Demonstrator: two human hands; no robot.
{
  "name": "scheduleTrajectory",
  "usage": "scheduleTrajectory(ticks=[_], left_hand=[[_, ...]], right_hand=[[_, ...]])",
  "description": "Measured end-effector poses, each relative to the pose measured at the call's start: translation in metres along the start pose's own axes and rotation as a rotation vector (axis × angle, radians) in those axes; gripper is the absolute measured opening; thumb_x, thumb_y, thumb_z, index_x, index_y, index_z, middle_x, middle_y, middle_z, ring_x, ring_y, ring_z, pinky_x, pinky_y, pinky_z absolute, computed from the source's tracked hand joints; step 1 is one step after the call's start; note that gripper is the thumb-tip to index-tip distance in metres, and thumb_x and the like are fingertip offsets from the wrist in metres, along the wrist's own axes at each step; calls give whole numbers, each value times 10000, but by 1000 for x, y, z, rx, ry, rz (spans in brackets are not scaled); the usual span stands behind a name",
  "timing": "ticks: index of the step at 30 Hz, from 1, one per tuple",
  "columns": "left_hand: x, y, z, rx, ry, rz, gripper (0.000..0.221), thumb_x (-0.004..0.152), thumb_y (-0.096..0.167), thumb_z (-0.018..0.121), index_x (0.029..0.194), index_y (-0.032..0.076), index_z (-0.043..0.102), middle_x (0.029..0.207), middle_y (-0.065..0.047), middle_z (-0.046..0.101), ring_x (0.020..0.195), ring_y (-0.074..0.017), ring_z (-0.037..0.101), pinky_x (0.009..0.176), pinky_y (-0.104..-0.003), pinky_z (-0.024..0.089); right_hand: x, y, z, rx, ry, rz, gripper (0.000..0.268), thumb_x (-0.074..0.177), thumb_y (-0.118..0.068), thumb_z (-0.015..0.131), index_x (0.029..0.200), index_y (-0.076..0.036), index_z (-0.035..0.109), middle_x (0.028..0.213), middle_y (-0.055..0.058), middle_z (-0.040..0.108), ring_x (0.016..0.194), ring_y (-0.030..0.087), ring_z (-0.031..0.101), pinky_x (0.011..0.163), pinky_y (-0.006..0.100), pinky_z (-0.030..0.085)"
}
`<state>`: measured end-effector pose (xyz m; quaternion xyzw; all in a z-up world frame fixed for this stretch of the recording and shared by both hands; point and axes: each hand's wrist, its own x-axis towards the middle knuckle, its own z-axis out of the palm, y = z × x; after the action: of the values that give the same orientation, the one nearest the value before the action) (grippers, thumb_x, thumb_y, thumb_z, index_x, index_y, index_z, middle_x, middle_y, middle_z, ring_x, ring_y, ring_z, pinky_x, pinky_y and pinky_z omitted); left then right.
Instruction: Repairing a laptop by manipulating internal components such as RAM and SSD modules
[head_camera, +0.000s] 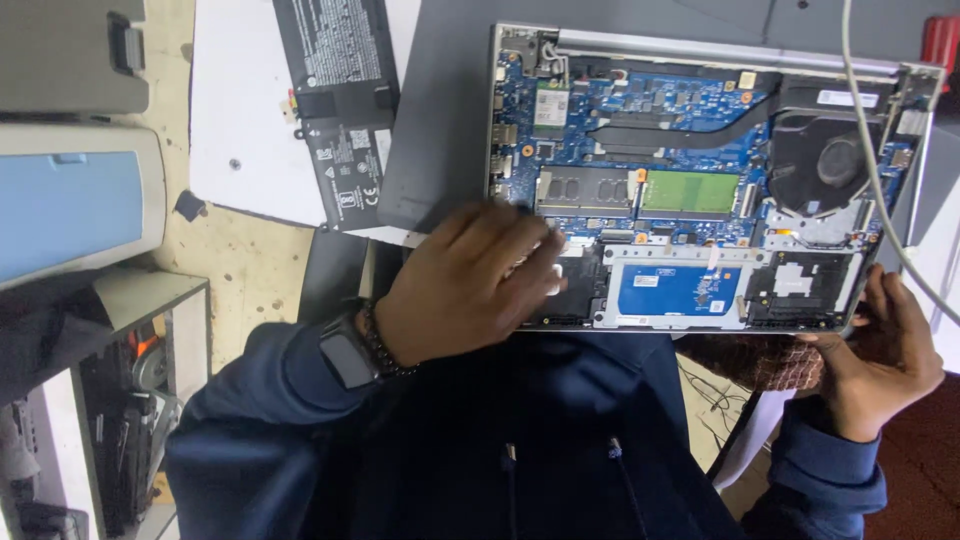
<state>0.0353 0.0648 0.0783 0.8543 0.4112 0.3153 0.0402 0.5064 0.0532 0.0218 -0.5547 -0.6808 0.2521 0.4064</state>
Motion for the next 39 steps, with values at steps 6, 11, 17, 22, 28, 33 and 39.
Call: scheduleTrajectory(ticks=[6,11,17,22,28,33,39], left_hand=[[11,-6,9,-56,31,-123,81,1005,69,715,1079,47,692,1077,-116,649,965,-310,620,838,-441,539],[16,-3,1,-147,-23,-207,117,998,86,734,1105,66,691,1101,-86,647,957,-305,591,825,-451,491],[26,-7,0,-94,-29,-203,168,981,137,789,1113,72,709,1090,-82,646,971,-294,582,873,-440,475],[44,-16,4,-48,-69,-94,327,1025,115,786,1272,6,602,1240,-162,585,1090,-341,616,948,-476,568],[57,-24,24,-38,-40,27,135,1011,84,771,1034,23,653,1097,-132,626,1021,-310,597,922,-468,574],[55,-28,27,-70,-62,38,297,992,250,850,1063,21,674,1102,-104,617,998,-289,609,872,-436,551],[53,-17,30,30,-67,38,241,1025,197,787,1113,-4,689,1105,-76,618,999,-273,597,855,-418,559]], right_hand=[[-1,2,-2,-21,-12,-11,855,765,242,774,1544,223,423,1496,485,490,1428,538,525,1126,554,495],[-3,10,-4,-30,10,-8,854,761,114,807,1522,247,442,1463,500,517,1343,513,562,1075,505,490],[1,-5,-3,-118,-15,1,892,725,136,846,1521,275,470,1462,497,537,1390,548,573,1017,485,507],[4,-6,-5,-85,-27,81,910,721,129,834,1535,267,452,1471,477,536,1371,489,571,932,408,463],[8,-18,-3,-126,-45,91,906,706,149,847,1520,279,470,1468,479,545,1390,514,578,921,406,470],[13,-27,2,-108,-43,116,857,742,143,834,1504,310,479,1470,468,544,1339,472,579,878,388,466],[13,-29,3,-94,-38,119,845,749,146,826,1500,312,476,1468,464,544,1341,470,576,905,391,468]])
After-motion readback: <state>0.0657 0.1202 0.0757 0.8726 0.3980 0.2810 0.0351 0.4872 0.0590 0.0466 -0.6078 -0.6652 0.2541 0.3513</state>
